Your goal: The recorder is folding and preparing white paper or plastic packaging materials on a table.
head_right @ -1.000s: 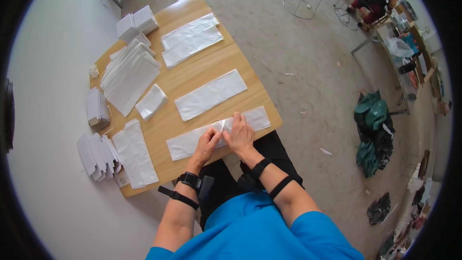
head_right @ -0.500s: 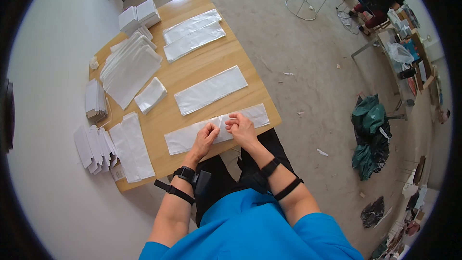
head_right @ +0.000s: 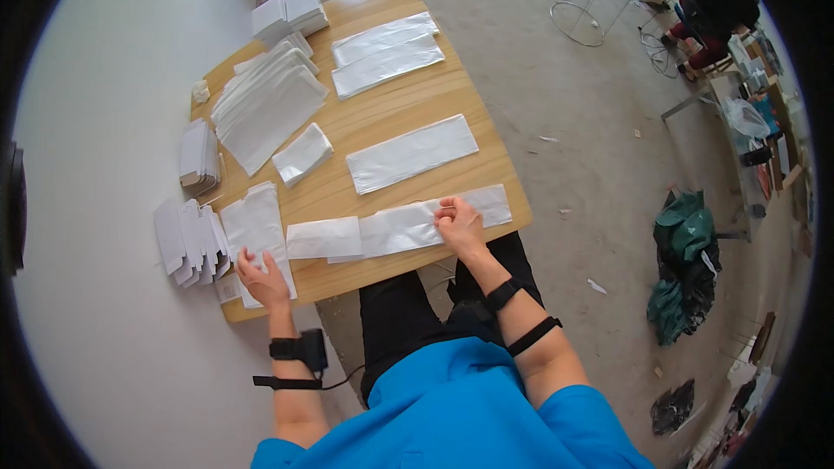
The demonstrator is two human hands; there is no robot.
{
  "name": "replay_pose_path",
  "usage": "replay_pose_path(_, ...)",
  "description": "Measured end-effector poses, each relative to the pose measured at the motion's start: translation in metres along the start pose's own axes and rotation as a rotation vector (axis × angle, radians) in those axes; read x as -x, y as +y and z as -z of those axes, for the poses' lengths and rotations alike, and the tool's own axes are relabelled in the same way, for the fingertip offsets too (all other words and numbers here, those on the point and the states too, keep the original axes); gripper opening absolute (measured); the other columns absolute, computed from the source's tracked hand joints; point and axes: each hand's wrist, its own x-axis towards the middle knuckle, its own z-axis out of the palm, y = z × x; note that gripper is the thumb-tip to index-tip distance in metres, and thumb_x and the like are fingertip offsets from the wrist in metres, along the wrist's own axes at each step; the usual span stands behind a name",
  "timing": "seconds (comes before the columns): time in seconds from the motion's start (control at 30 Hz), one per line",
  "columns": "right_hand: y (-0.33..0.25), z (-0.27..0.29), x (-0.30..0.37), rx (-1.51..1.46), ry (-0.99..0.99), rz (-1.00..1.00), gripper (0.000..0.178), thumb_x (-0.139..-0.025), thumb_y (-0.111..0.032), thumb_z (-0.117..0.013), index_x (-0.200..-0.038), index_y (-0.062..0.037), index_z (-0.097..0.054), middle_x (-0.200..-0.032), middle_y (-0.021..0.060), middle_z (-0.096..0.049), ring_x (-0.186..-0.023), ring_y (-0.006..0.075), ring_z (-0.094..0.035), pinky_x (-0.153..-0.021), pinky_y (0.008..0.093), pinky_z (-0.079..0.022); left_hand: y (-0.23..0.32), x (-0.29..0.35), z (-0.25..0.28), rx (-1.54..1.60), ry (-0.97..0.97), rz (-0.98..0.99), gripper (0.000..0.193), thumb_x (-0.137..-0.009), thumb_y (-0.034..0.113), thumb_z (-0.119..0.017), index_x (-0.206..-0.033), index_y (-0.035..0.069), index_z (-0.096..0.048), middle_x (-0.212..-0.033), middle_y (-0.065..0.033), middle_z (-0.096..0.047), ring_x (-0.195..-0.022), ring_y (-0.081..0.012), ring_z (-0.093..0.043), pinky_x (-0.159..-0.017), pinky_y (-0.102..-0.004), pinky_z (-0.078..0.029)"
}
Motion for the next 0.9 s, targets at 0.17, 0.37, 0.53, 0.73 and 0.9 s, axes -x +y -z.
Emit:
replay_pose_path(0.17,-0.005,0.032,0.015,0.134,0.229,0.242,0.016,-0.086,0.0,-0.052,-0.099,0.0007,-0.061,-0.085,0.011,-0.069,-0.071,0.0183,-0.068,-0.066,0.0308,-0.053,0.1,0.062,-0.019,0.106,-0.598,-0.711,0.082,-0.085,0.032,-0.067,-0.147,-0.001,-0.023,-0.153,-0.0227,-0.023,-0.143,-0.0351,-0.021,-0.117,-0.0459,-0.018)
replay_pose_path(0.37,0.017,0.064,0.03,0.234,0.368,0.312,0.011,-0.086,0.0,-0.054,-0.095,0.0,-0.061,-0.081,0.0118,-0.067,-0.07,0.0217,-0.066,-0.066,0.0315,-0.052,0.082,0.087,-0.049,-0.07,-0.729,-0.652,0.095,-0.084,0.043,-0.065,-0.149,-0.003,-0.012,-0.157,-0.0221,-0.007,-0.146,-0.0357,-0.006,-0.118,-0.0463,-0.01)
replay_pose_path(0.53,0.028,0.066,0.038,0.228,0.363,0.28,0.01,-0.086,0.0,-0.056,-0.094,-0.0002,-0.061,-0.08,0.0116,-0.067,-0.07,0.0225,-0.066,-0.066,0.0316,-0.052,0.073,0.091,-0.054,-0.101,-0.743,-0.645,0.097,-0.084,0.044,-0.064,-0.149,-0.003,-0.011,-0.157,-0.0217,-0.006,-0.146,-0.0354,-0.005,-0.119,-0.0458,-0.008)
replay_pose_path(0.73,0.026,0.066,0.037,0.214,0.363,0.295,0.01,-0.086,-0.001,-0.057,-0.094,-0.0008,-0.062,-0.08,0.0119,-0.067,-0.069,0.023,-0.066,-0.065,0.032,-0.051,0.071,0.089,-0.054,-0.101,-0.759,-0.629,0.097,-0.084,0.043,-0.065,-0.15,-0.003,-0.009,-0.157,-0.0216,-0.004,-0.146,-0.0356,-0.004,-0.119,-0.0458,-0.006)
replay_pose_path(0.9,0.025,0.064,0.039,0.225,0.341,0.303,0.01,-0.086,-0.002,-0.058,-0.095,-0.0007,-0.062,-0.08,0.0129,-0.067,-0.069,0.0235,-0.066,-0.065,0.0326,-0.052,0.068,0.085,-0.055,-0.09,-0.776,-0.629,0.096,-0.084,0.04,-0.065,-0.15,0.0,-0.008,-0.158,-0.0212,-0.002,-0.146,-0.0358,-0.003,-0.119,-0.0465,-0.004)
